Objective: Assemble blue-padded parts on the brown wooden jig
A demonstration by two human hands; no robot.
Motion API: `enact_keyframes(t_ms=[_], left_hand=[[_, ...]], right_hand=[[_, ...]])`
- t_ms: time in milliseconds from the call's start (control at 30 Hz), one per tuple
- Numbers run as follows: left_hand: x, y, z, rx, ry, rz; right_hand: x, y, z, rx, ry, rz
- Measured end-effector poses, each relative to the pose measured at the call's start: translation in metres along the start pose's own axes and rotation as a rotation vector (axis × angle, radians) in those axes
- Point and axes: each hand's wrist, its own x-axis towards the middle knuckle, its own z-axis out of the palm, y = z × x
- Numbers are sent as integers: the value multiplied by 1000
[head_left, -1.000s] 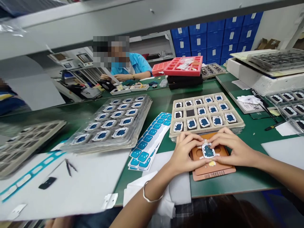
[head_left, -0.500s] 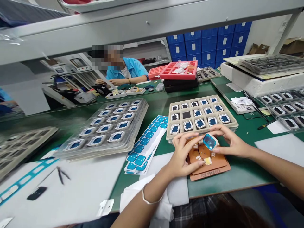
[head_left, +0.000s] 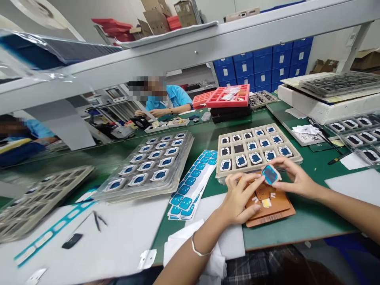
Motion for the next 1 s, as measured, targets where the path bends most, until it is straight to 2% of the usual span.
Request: enact_keyframes(t_ms=[100,167,300,400,467,567,667,733,800,833,867,900,967,1000], left_hand=[[1,1,-1,-42,-16,109],[2,1,0,-55,-58,145],[2,-2,6,-117,-86,105],[2,-7,12,-154,-60,90],[2,-12,15,-152,-68,75],[4,-17,17,-117,-160,36],[8,-18,16,-89,-193,20],[10,-15,16,-90,-189,1],[12,-13,17,-104,-190,-42],[12,-13,18,-122,-187,-61],[11,-13,20,-151,-178,-71],[11,-14,23,-191,-169,-70],[9,-16,28,-291,-184,-46],[9,-18,31,-342,-210,-39]], right_hand=[[7,0,-7,-373,274,-120],[23,-2,-10,-605,320,-174],[82,-7,-5,-895,117,-211],[131,-3,6,-1109,-84,-127],[156,4,11,-1150,-221,-69],[182,11,13,-1128,-398,-2],[197,2,22,-1117,-443,44],[202,-16,44,-1106,-390,-4],[201,-36,80,-1059,-436,-69],[199,-46,102,-1017,-573,-59],[196,-53,126,-972,-778,-15],[193,-59,149,-941,-898,14],[185,-62,191,-904,-1020,68],[182,-60,208,-891,-1034,85]])
